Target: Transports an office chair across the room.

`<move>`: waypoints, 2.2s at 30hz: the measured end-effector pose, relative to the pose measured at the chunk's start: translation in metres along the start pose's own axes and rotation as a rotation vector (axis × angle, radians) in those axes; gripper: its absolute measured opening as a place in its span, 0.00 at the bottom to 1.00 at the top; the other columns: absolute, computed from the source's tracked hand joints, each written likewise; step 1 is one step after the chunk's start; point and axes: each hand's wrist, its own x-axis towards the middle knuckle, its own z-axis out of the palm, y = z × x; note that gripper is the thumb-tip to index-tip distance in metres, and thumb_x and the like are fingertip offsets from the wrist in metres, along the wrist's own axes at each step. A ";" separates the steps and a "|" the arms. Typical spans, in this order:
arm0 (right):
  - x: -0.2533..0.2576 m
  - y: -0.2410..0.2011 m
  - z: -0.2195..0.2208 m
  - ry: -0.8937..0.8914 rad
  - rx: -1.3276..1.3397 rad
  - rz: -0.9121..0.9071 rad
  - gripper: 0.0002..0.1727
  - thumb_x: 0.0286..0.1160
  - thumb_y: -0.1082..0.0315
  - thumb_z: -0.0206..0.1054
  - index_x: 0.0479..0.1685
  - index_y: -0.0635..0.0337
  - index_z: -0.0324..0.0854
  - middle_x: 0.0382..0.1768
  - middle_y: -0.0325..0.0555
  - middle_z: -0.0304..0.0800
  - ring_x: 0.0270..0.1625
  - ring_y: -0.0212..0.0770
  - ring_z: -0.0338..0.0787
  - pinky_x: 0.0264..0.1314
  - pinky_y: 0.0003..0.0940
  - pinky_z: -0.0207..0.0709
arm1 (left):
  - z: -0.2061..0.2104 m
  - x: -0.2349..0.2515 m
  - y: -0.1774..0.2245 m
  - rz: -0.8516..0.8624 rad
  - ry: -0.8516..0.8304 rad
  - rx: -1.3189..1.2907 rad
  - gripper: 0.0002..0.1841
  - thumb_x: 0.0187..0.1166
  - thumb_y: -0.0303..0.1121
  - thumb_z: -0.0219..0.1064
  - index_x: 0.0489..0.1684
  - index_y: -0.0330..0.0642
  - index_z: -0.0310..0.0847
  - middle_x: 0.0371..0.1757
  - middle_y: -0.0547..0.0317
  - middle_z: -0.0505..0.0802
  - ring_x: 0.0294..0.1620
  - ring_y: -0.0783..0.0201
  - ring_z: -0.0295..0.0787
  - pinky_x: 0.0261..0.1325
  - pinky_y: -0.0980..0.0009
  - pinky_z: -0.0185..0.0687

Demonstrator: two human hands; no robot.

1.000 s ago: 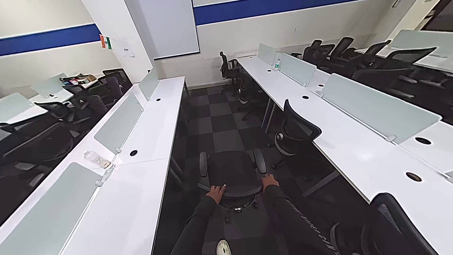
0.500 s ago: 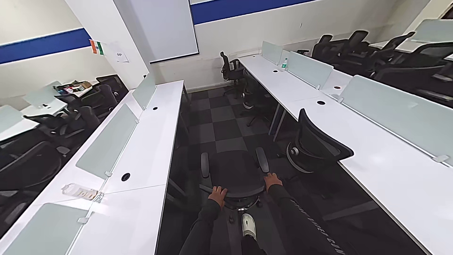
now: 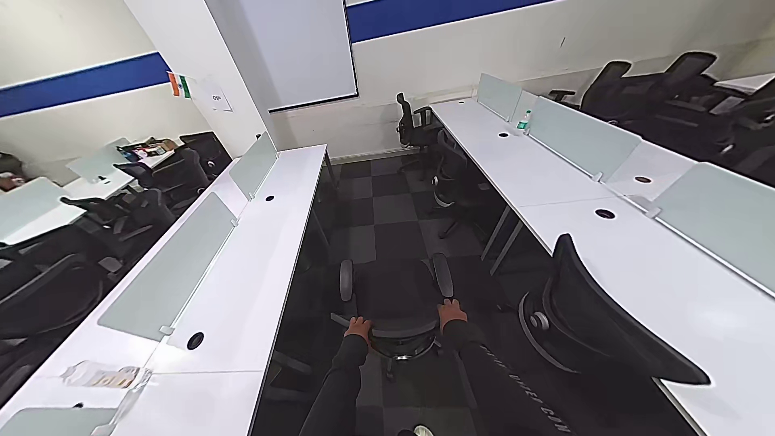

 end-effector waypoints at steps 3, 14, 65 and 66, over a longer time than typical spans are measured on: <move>0.042 -0.009 -0.022 0.014 0.003 -0.017 0.42 0.53 0.65 0.84 0.79 0.53 0.79 0.88 0.54 0.67 0.90 0.68 0.61 0.60 0.67 0.86 | -0.030 0.044 -0.002 -0.026 -0.026 0.023 0.40 0.65 0.32 0.79 0.85 0.59 0.73 0.88 0.54 0.75 0.93 0.41 0.58 0.83 0.40 0.71; 0.207 -0.052 -0.119 0.078 0.030 -0.006 0.45 0.46 0.66 0.87 0.78 0.54 0.80 0.87 0.57 0.67 0.88 0.67 0.63 0.65 0.68 0.83 | -0.149 0.206 -0.003 -0.146 0.015 0.070 0.26 0.77 0.34 0.69 0.77 0.54 0.82 0.84 0.55 0.81 0.91 0.41 0.63 0.74 0.37 0.81; 0.848 -0.213 -0.505 0.007 0.106 -0.026 0.41 0.65 0.78 0.75 0.85 0.47 0.74 0.95 0.58 0.51 0.77 0.74 0.78 0.65 0.67 0.83 | -0.557 0.756 -0.019 -0.171 -0.170 0.017 0.31 0.78 0.40 0.70 0.84 0.46 0.72 0.80 0.43 0.83 0.87 0.40 0.71 0.79 0.38 0.75; 0.859 -0.215 -0.511 0.003 0.100 -0.034 0.43 0.62 0.78 0.77 0.86 0.47 0.73 0.95 0.57 0.50 0.77 0.74 0.77 0.64 0.67 0.84 | -0.567 0.763 -0.020 -0.153 -0.195 0.029 0.32 0.80 0.40 0.69 0.86 0.47 0.70 0.79 0.41 0.83 0.85 0.38 0.73 0.78 0.37 0.76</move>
